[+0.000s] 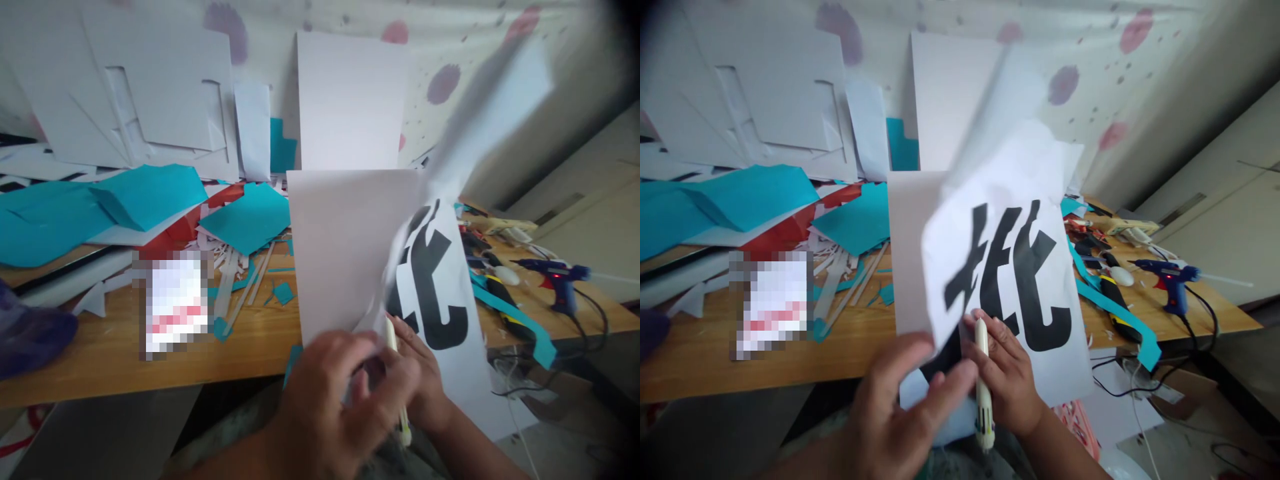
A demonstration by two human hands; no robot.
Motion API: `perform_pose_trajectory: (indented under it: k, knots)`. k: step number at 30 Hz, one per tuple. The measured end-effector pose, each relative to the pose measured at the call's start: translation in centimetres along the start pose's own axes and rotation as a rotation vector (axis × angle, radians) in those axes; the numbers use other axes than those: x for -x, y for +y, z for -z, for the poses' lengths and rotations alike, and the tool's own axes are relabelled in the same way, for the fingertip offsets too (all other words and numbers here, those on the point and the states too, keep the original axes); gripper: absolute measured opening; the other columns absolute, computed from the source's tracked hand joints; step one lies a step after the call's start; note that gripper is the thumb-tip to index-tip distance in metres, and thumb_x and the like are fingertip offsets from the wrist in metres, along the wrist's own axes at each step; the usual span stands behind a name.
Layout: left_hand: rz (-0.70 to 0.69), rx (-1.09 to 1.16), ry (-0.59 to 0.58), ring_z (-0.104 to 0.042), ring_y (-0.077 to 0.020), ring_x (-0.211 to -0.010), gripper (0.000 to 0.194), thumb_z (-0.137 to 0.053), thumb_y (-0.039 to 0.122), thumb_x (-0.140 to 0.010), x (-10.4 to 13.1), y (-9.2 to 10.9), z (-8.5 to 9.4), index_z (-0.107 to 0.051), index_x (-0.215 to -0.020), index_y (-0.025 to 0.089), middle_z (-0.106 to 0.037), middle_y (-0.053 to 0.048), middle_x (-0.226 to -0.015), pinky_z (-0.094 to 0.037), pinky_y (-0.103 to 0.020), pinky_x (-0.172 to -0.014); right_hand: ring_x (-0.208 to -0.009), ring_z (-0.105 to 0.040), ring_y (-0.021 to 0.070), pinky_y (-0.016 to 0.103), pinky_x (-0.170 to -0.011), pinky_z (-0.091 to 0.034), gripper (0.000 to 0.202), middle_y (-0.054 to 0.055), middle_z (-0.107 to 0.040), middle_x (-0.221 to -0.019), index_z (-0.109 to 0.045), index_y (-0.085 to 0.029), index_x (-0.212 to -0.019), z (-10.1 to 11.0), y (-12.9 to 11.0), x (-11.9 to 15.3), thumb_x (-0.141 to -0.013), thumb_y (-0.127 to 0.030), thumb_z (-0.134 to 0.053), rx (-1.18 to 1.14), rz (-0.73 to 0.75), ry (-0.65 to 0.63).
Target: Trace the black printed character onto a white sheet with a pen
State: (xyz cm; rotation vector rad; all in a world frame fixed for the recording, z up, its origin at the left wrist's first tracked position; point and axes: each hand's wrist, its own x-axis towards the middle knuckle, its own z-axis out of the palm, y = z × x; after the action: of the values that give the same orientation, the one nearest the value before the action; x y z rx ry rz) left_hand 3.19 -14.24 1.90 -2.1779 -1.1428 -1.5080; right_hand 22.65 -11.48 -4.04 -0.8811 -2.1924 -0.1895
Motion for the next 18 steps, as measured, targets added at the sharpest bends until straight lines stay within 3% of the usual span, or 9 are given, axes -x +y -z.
perform_pose_trajectory:
  k: [3,5,7,8,10,12,14,18]
  knots:
    - [0.130,-0.087,0.057,-0.048,-0.0359,-0.132,0.070,-0.076,0.007,-0.071,-0.6,-3.9,1.0,-0.057,-0.134,0.033,-0.042,-0.012,-0.148,-0.049,-0.054,-0.105,-0.126,-0.060,0.0310,0.048,-0.103,-0.055,0.031,0.016,-0.069,-0.127,-0.062,-0.018,-0.118,0.1,-0.1,-0.9,-0.088,-0.014,-0.061,0.029,0.052,0.044]
    - [0.414,-0.029,0.068,-0.042,-0.0391,-0.138,0.089,-0.082,0.015,-0.068,-1.6,-6.7,1.1,-0.042,-0.146,0.033,-0.031,-0.015,-0.156,-0.041,-0.058,-0.110,-0.127,-0.059,0.0301,0.048,-0.101,-0.055,0.030,0.016,-0.068,-0.128,-0.062,-0.018,-0.115,-0.1,-0.1,-1.1,-0.086,-0.013,-0.062,0.033,0.047,0.059]
    - [0.858,0.293,0.045,-0.057,-0.0351,-0.124,0.101,-0.082,0.026,-0.070,-2.8,-8.8,0.6,-0.025,-0.153,0.031,-0.041,-0.018,-0.152,-0.050,-0.056,-0.102,-0.128,-0.059,0.0290,0.047,-0.101,-0.056,0.029,0.015,-0.068,-0.129,-0.062,-0.019,-0.115,-0.2,-0.2,-1.1,-0.086,-0.013,-0.061,0.031,0.038,0.065]
    - [1.049,0.506,-0.009,-0.064,-0.0331,-0.114,0.099,-0.082,0.031,-0.071,-3.4,-9.5,0.3,-0.026,-0.153,0.028,-0.051,-0.019,-0.144,-0.054,-0.053,-0.096,-0.128,-0.059,0.0285,0.046,-0.101,-0.056,0.029,0.014,-0.068,-0.129,-0.062,-0.019,-0.115,-0.3,-0.2,-1.1,-0.087,-0.013,-0.060,0.031,0.038,0.070]
    - [1.280,0.878,-0.135,-0.071,-0.0287,-0.096,0.083,-0.082,0.033,-0.070,-4.5,-10.1,-0.5,-0.045,-0.143,0.019,-0.069,-0.017,-0.120,-0.058,-0.045,-0.086,-0.129,-0.058,0.0280,0.045,-0.101,-0.055,0.028,0.013,-0.068,-0.129,-0.062,-0.019,-0.114,-0.4,-0.3,-1.1,-0.087,-0.012,-0.059,0.034,0.038,0.068]
    - [1.356,1.077,-0.199,-0.073,-0.0253,-0.085,0.061,-0.085,0.029,-0.067,-5.3,-10.1,-1.3,-0.063,-0.121,0.014,-0.076,-0.013,-0.099,-0.059,-0.036,-0.079,-0.131,-0.056,0.0281,0.045,-0.103,-0.055,0.028,0.013,-0.067,-0.131,-0.062,-0.018,-0.115,-0.4,-0.3,-1.0,-0.087,-0.012,-0.060,0.037,0.039,0.054]
    - [1.390,1.105,-0.175,-0.074,-0.0232,-0.079,0.047,-0.086,0.024,-0.063,-5.9,-10.1,-2.0,-0.069,-0.106,0.013,-0.078,-0.010,-0.091,-0.059,-0.032,-0.075,-0.133,-0.054,0.0281,0.045,-0.104,-0.054,0.028,0.012,-0.066,-0.133,-0.063,-0.018,-0.116,-0.4,-0.2,-1.0,-0.088,-0.013,-0.059,0.043,0.044,0.040]
    - [1.396,1.053,-0.140,-0.074,-0.0260,-0.079,0.047,-0.089,0.021,-0.056,-7.8,-11.3,-2.8,-0.072,-0.099,0.011,-0.079,-0.012,-0.092,-0.060,-0.034,-0.072,-0.133,-0.054,0.0261,0.040,-0.104,-0.054,0.027,0.011,-0.066,-0.133,-0.062,-0.018,-0.118,-0.3,0.1,-1.2,-0.092,-0.016,-0.056,0.064,0.075,0.059]
